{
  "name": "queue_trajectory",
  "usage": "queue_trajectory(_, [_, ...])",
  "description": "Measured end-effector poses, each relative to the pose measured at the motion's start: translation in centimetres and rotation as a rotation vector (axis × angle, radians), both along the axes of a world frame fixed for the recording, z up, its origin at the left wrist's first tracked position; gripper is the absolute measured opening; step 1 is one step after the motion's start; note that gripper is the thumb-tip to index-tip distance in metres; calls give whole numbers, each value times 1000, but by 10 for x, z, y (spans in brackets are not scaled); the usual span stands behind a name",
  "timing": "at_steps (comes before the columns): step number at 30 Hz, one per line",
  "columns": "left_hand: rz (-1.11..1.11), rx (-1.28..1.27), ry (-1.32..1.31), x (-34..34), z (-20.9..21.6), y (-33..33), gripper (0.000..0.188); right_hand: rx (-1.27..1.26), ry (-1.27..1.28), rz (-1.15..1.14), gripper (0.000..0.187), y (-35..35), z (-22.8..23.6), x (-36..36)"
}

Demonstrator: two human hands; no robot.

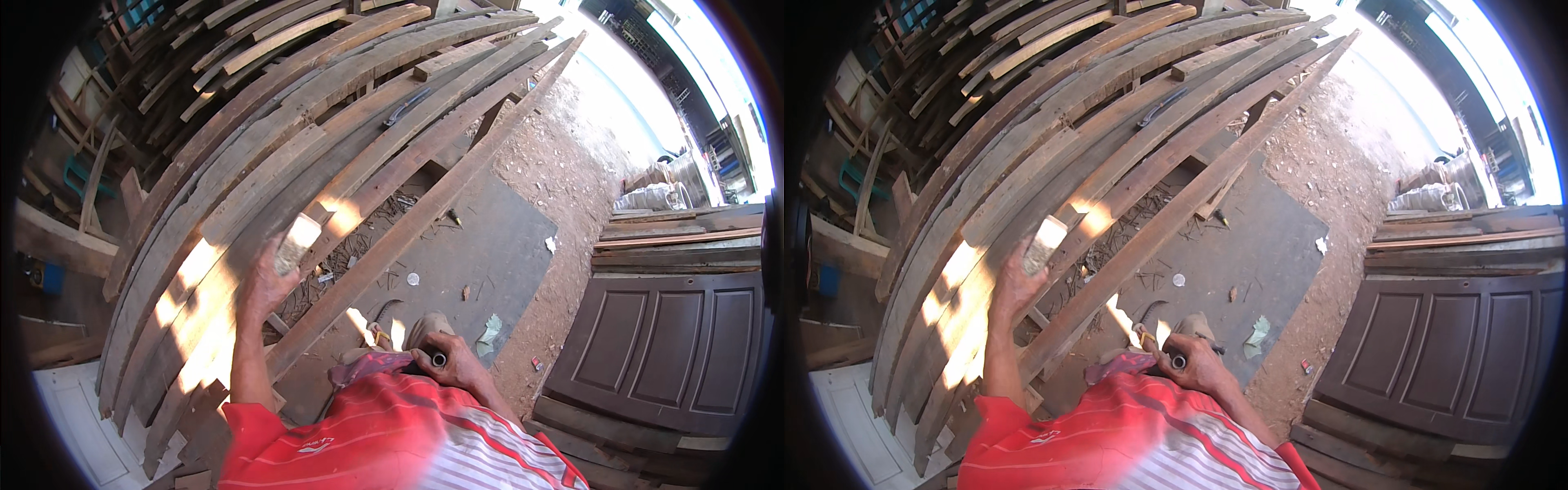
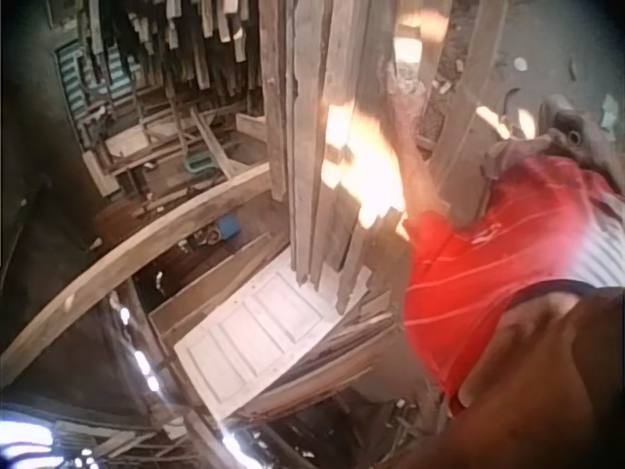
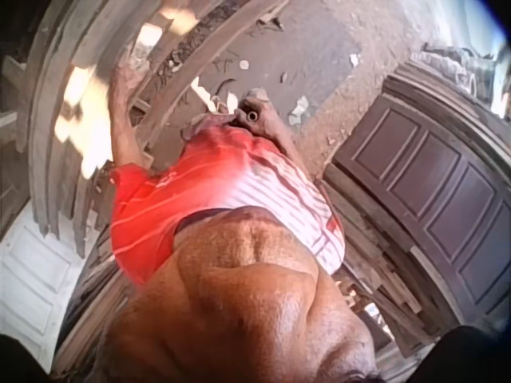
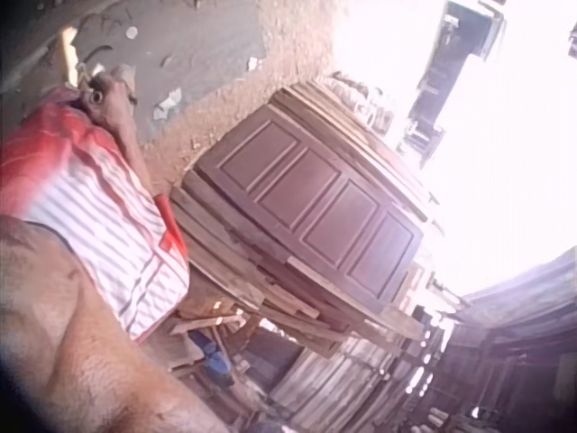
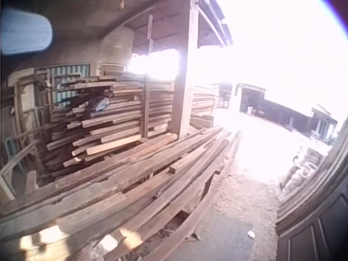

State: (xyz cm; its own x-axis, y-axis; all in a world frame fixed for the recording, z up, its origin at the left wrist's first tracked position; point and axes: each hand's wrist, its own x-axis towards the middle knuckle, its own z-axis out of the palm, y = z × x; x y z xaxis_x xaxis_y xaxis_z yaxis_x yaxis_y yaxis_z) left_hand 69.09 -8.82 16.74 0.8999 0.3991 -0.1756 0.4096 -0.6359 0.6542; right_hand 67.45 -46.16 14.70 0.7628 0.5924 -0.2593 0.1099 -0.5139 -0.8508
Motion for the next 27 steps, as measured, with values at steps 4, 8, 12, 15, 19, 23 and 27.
queue_trajectory(4, [-75,385,-147,41,-40,69,80,35,35,-18,29,-13,-10,18])
queue_trajectory(8, [13,643,-211,75,-50,88,81,39,133,6,32,-37,-16,43])
queue_trajectory(12, [195,524,-279,91,-47,29,80,124,45,-30,27,-66,-38,68])
queue_trajectory(15, [48,574,-398,88,-77,-6,76,-10,83,-84,26,-86,-26,101])
queue_trajectory(19, [273,541,-111,99,-105,-32,72,45,88,-187,29,-123,-27,137])
queue_trajectory(23, [174,607,-64,89,-122,-18,70,-41,86,-141,32,-152,-33,170])
queue_trajectory(27, [191,621,-93,94,-119,-27,66,-71,59,-66,29,-165,-39,194])
